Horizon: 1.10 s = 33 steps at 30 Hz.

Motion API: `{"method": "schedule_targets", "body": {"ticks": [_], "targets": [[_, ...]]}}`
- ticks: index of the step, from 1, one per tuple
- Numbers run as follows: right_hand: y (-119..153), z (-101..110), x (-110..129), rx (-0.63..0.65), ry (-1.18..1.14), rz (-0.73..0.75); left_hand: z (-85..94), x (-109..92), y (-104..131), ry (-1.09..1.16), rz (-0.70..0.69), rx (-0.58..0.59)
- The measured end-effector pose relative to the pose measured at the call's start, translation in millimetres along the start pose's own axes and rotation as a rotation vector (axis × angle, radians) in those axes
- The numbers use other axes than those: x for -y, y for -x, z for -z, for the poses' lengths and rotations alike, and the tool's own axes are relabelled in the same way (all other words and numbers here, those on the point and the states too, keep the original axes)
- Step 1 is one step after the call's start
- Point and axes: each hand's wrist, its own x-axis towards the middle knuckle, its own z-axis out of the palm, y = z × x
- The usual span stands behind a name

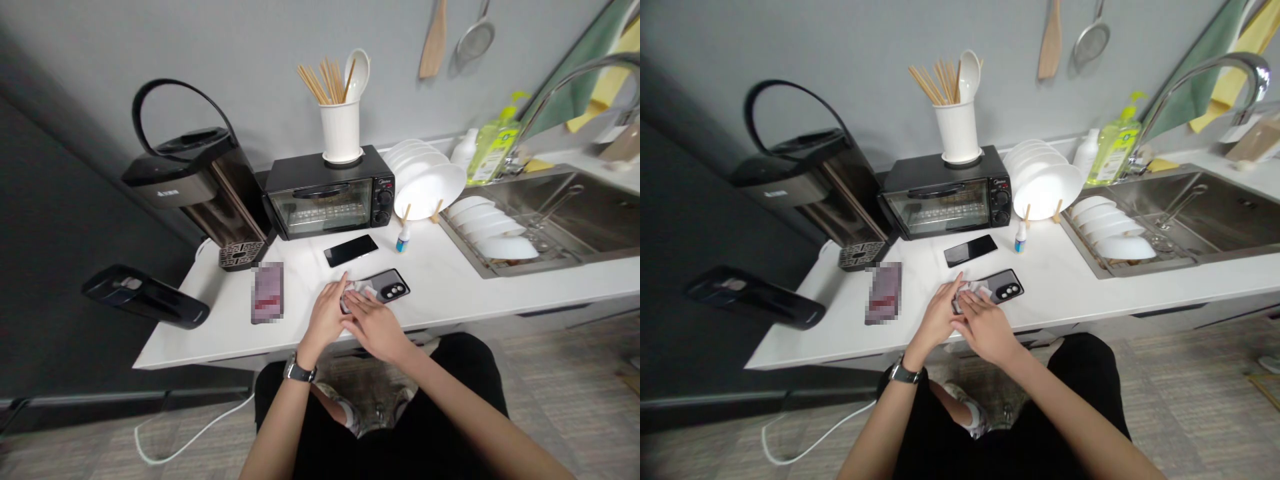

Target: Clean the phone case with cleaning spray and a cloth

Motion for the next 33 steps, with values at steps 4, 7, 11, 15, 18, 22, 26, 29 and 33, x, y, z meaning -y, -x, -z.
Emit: {"method": "schedule_targets", "body": {"ticks": [4,7,11,15,18,22,26,29,33], "targets": [[8,6,6,0.067,-0.050,0.049,0.4,0,4,-0.034,0.012,-0.034],[29,24,-23,0.075,0.007,0.028,0.0,1,7,-0.030,-0.010,-0.058],[43,37,-59,-0.016,0.155,-0.108,-2.1,2,6,-0.026,-0.014,-0.058],[21,22,-50,-0.076,0.188,-0.194,-2.3,0,4,-0.010,-0.016,-0.061],[-2,4,-15,-0.075,0.152,-0.180,-0.1,-2,4,-0.005,-0.008,-0.063],[-7,-2,22,0.008,0.031,-0.025,3.3,0,6,-0.007,-0.026,-0.019],[17,17,-3,0.045,0.029,-0.001,3.7,2,6,-0.008,-0.012,-0.031],[33,34,-43,-0.036,0.180,-0.082,3.0,0,3,-0.002,-0.024,-0.043],[27,33,-60,-0.090,0.304,-0.134,1.6,-1,-2,0.003,-0.039,-0.028]]}}
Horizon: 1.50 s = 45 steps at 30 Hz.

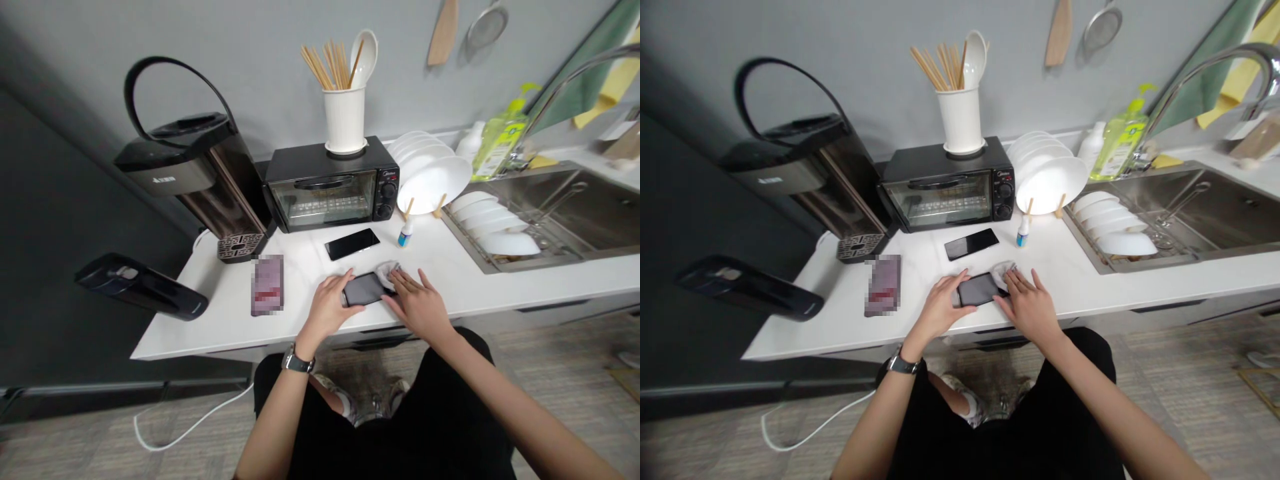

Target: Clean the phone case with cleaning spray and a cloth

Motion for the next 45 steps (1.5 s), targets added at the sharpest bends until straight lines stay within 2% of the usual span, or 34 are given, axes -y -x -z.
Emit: {"method": "schedule_targets", "body": {"ticks": [3,6,8,9,11,13,16,18,19,21,23,26,28,31,34,37,39,40,42,45], "targets": [[-14,-15,36,-0.021,-0.025,-0.016,-1.8,2,-1,-0.002,0.001,-0.005],[-20,-25,81,-0.021,-0.141,0.040,-2.4,5,1,-0.024,0.007,-0.003],[-16,-25,94,0.002,-0.221,0.083,-1.3,6,3,-0.036,0.001,0.010],[-13,-23,94,0.014,-0.253,0.101,-0.4,6,4,-0.040,-0.001,0.015],[-4,-16,78,0.034,-0.289,0.138,1.4,5,6,-0.042,0.001,0.009],[4,-7,48,0.037,-0.270,0.162,2.6,4,6,-0.039,0.003,0.001],[9,3,1,0.001,-0.141,0.097,2.7,3,3,-0.034,-0.002,0.002],[7,5,-16,-0.019,-0.065,0.047,1.9,2,1,-0.030,-0.007,0.007],[4,4,-17,-0.022,-0.040,0.031,1.5,2,0,-0.025,-0.010,0.010],[-3,-2,-4,-0.029,-0.020,0.017,0.9,1,-2,-0.013,-0.013,0.012],[-10,-11,22,-0.040,-0.035,0.005,0.7,1,-3,-0.004,-0.006,0.007],[-17,-21,65,-0.013,-0.143,0.065,1.5,3,-2,-0.006,0.020,0.013],[-16,-22,81,0.027,-0.225,0.123,2.4,4,0,-0.006,0.044,0.030],[-9,-14,74,0.080,-0.295,0.182,3.9,4,2,0.006,0.053,0.035],[1,-1,39,0.096,-0.264,0.209,5.1,2,3,0.018,0.039,0.032],[6,8,-2,0.061,-0.133,0.153,5.5,0,2,0.013,0.043,0.036],[4,9,-18,0.034,-0.053,0.104,4.8,-1,0,0.005,0.043,0.037],[2,8,-19,0.023,-0.024,0.085,4.3,-1,0,0.004,0.041,0.037],[-5,1,-7,0.006,0.007,0.061,3.4,-1,-1,0.008,0.033,0.032],[-17,-13,41,-0.021,-0.035,0.070,3.2,1,0,0.021,0.022,0.027]]}}
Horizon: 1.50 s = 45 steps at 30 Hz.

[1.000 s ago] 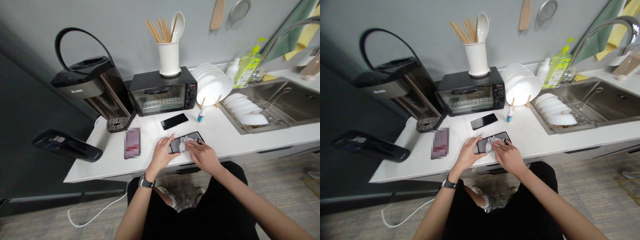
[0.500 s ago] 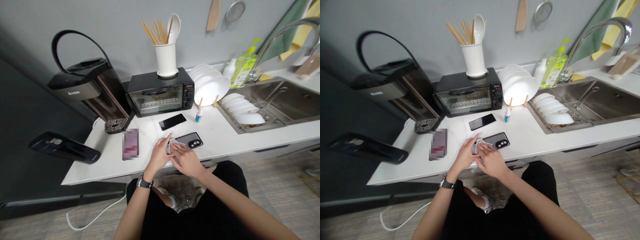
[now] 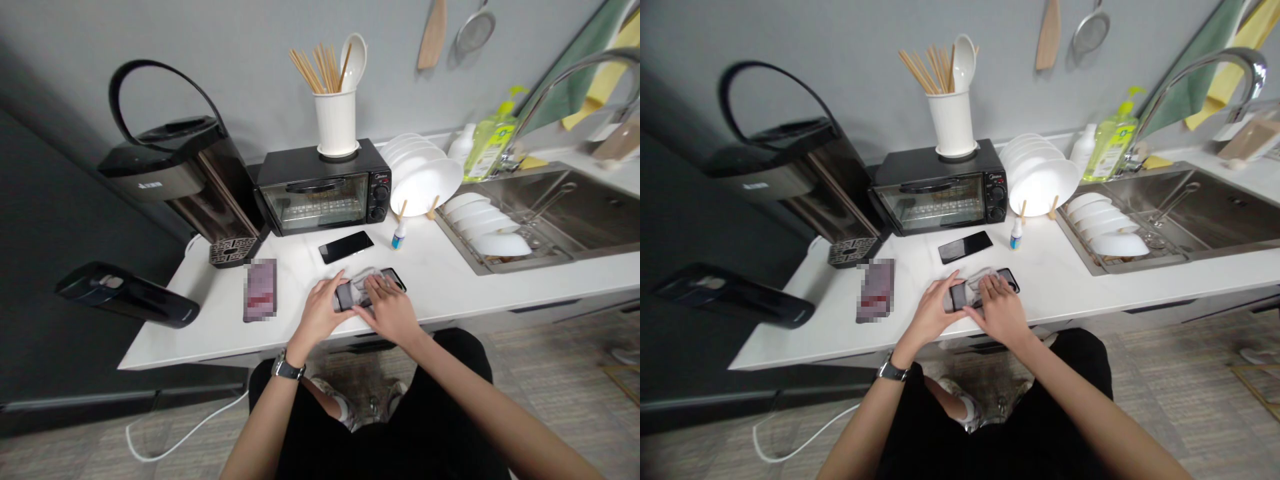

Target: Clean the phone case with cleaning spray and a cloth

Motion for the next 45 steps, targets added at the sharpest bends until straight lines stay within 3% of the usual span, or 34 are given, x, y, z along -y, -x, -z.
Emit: {"method": "schedule_targets", "body": {"ticks": [3,5,7,13,16,20,24,27,29,34,37,39,45], "targets": [[-9,-9,44,0.024,-0.141,0.078,1.7,3,5,0.009,0.030,0.017],[-7,-7,53,0.043,-0.213,0.111,3.2,5,9,0.007,0.061,0.014],[2,0,42,0.064,-0.255,0.134,4.4,5,12,0.002,0.068,-0.001],[33,25,-38,0.053,-0.085,0.033,4.9,-2,8,-0.017,0.045,0.014],[31,21,-50,0.009,0.007,-0.048,3.4,-6,4,-0.011,0.020,0.046],[13,4,-13,-0.032,0.005,-0.091,2.1,-6,3,0.017,0.009,0.047],[2,-4,42,0.003,-0.127,0.020,2.9,0,6,0.002,0.038,0.064],[8,1,55,0.037,-0.218,0.057,3.6,1,10,-0.022,0.078,0.062],[18,8,41,0.063,-0.246,0.053,4.2,0,12,-0.001,0.054,0.051],[38,24,-23,0.018,-0.078,-0.065,4.7,-7,11,0.023,0.022,0.044],[34,21,-34,-0.030,0.020,-0.129,3.6,-9,9,0.029,0.006,0.053],[25,13,-19,-0.044,0.035,-0.143,3.1,-9,8,0.042,-0.004,0.055],[4,-11,64,-0.021,-0.189,-0.028,6.4,-1,11,0.053,0.018,0.065]]}}
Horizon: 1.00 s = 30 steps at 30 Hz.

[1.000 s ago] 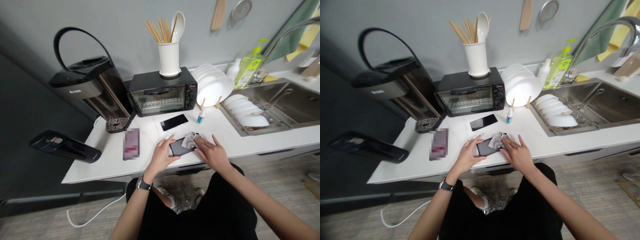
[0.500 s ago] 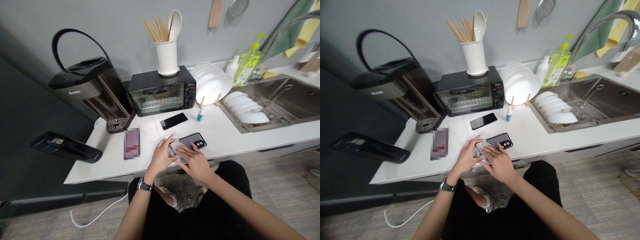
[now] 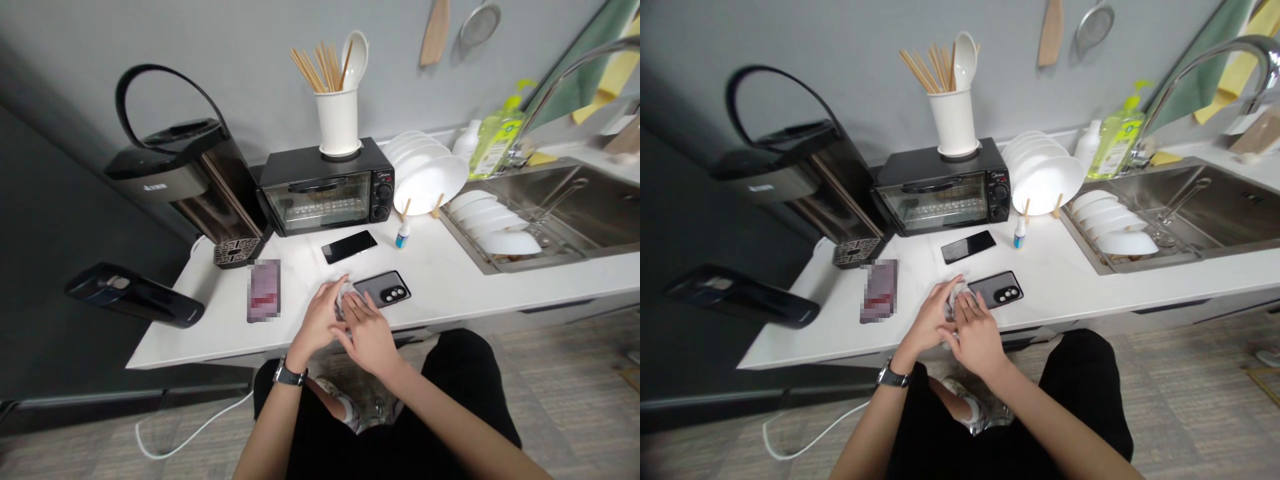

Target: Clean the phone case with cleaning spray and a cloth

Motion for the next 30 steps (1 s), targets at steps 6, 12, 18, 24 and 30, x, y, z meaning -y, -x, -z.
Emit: {"method": "schedule_targets", "body": {"ticks": [6,12,18,24,30], "targets": [[21,23,-20,0.062,-0.080,0.011,1.2,0,3,-0.028,0.013,-0.003],[31,51,-86,-0.051,0.146,-0.110,0.5,-7,-2,0.004,-0.026,0.015],[4,13,-23,-0.023,-0.023,-0.073,-6.2,-5,-7,-0.029,-0.065,0.000],[5,6,9,0.051,-0.166,0.002,-6.2,3,-2,-0.089,-0.072,0.012],[24,44,-67,-0.003,0.082,-0.092,-3.4,-6,-4,-0.047,-0.054,-0.008]]}}
